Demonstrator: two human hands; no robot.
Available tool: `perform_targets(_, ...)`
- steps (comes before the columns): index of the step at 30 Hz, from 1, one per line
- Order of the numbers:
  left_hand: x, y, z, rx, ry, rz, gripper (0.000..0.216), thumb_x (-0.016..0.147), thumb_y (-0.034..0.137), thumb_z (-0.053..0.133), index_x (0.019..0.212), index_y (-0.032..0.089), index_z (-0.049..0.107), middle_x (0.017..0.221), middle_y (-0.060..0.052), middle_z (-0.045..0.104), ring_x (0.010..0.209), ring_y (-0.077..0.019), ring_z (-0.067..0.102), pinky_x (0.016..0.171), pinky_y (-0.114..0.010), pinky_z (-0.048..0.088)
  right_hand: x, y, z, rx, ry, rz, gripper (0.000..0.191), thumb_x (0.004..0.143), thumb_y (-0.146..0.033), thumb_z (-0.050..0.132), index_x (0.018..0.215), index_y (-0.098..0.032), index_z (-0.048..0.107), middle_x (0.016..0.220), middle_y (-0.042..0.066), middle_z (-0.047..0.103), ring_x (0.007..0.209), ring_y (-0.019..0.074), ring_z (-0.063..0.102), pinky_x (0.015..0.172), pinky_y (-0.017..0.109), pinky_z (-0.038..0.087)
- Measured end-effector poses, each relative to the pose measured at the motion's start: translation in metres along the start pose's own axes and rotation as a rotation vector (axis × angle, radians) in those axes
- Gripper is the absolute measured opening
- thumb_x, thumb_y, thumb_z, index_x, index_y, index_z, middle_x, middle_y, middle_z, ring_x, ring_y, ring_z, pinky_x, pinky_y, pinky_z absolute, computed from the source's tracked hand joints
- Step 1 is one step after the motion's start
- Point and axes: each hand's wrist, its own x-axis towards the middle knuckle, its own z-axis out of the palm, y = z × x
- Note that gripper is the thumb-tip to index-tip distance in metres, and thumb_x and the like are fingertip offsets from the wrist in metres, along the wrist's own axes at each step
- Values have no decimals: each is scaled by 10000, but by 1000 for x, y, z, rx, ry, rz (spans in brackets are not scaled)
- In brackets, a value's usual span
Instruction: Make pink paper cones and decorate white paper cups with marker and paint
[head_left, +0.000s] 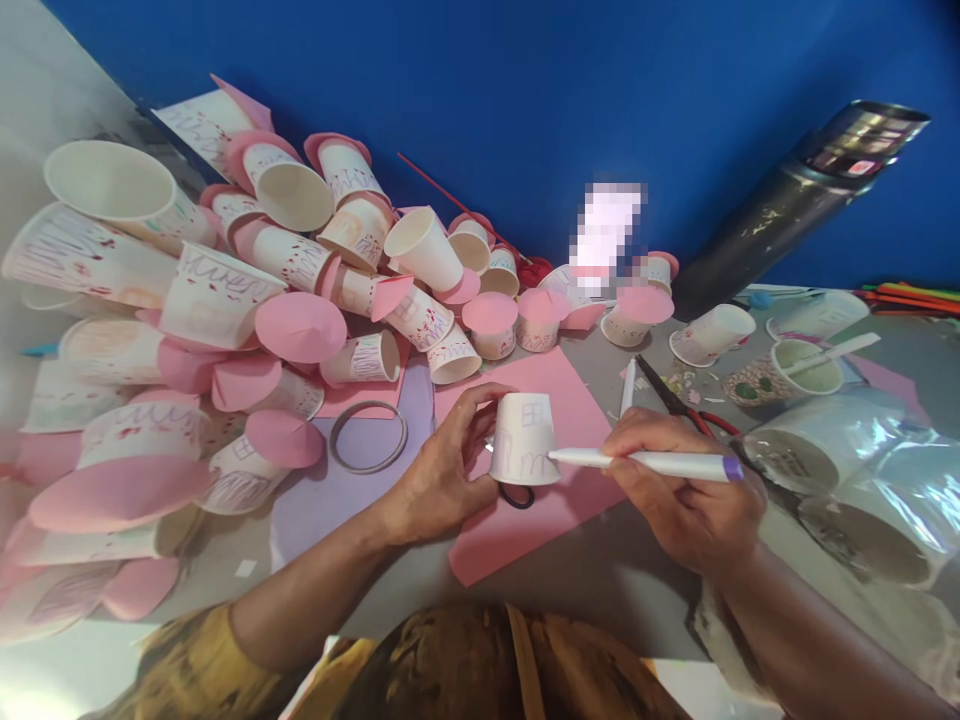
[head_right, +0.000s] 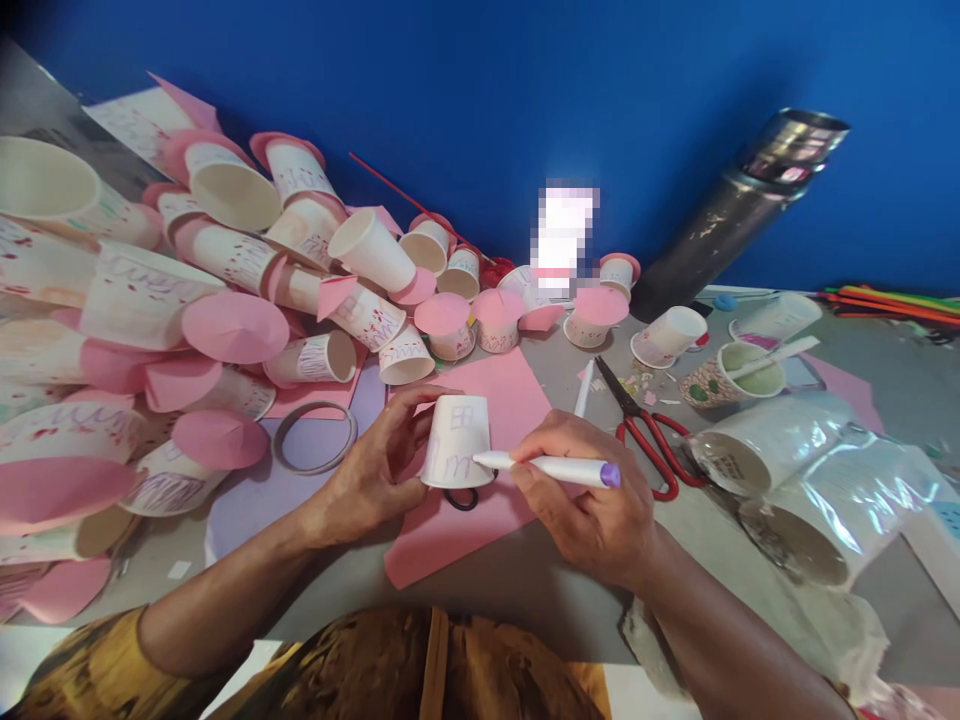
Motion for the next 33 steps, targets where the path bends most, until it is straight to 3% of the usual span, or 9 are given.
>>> perform_targets(6, 0, 3, 1, -126, -7, -53, 631, 812, 104, 774, 1337, 287, 477, 1292, -83, 630, 1163, -228, 656, 939, -332, 541, -2, -1, -4, 86, -62, 20, 107, 960, -152, 613, 983, -230, 683, 788, 19, 671, 666, 183, 621, 616, 338, 497)
perform_targets(8, 1, 3, 2, -178, -9, -57, 628, 813, 112, 789, 1325, 294, 474, 1285, -80, 631, 1114, -222, 677, 915, -334, 551, -2, -1, -4, 69, -21, 42, 102, 962, -153, 619, 976, -227, 689, 789, 11, 672, 663, 172, 624, 619, 324, 501)
perform_targets(11, 1, 2, 3, -235, -15, -57, 660, 786, 78, 799, 1318, 295, 474, 1278, -78, 625, 1099, -224, 689, 935, -359, 559, -2, -1, -4, 13, 52, 70, 106, 955, -150, 634, 962, -232, 701, 811, 16, 694, 686, 176, 648, 626, 313, 507)
perform_targets(16, 0, 2, 4, -230, 19, -69, 708, 710, 3, 803, 1296, 279, 516, 1276, -75, 610, 1164, -247, 665, 970, -376, 567, -1, -2, -6, 143, -47, 89, 102, 965, -164, 622, 948, -232, 695, 775, 4, 681, 647, 157, 614, 607, 298, 487)
perform_targets(18, 0, 1, 3, -238, 33, -67, 714, 700, 0, 811, 1290, 284, 527, 1293, -75, 606, 1188, -254, 658, 971, -371, 570, 0, -2, -6, 120, -18, 114, 103, 960, -155, 626, 934, -229, 691, 764, -7, 675, 634, 142, 604, 598, 282, 475)
perform_targets(26, 0, 2, -2, -265, 87, -136, 729, 715, 110, 867, 1316, 270, 487, 1386, -111, 575, 1327, -318, 586, 1098, -479, 495, -3, -4, -7, 112, 51, 214, 105, 983, -228, 636, 896, -222, 695, 693, -14, 656, 574, 136, 583, 516, 268, 431)
perform_targets(29, 0, 7, -3, -300, 61, -191, 773, 728, 207, 896, 1346, 266, 436, 1420, -155, 570, 1362, -367, 559, 1089, -546, 492, -3, -1, -5, 115, 153, 195, 124, 1020, -230, 610, 1076, -233, 720, 818, 20, 755, 648, 148, 654, 573, 263, 500)
perform_targets(33, 0, 8, -1, -295, 41, -181, 760, 719, 267, 920, 1321, 288, 456, 1392, -132, 588, 1313, -346, 584, 1010, -471, 546, 1, 8, -1, 39, 66, 162, 325, 967, -381, 726, 1264, -257, 683, 1149, 84, 786, 872, 201, 723, 774, 325, 589)
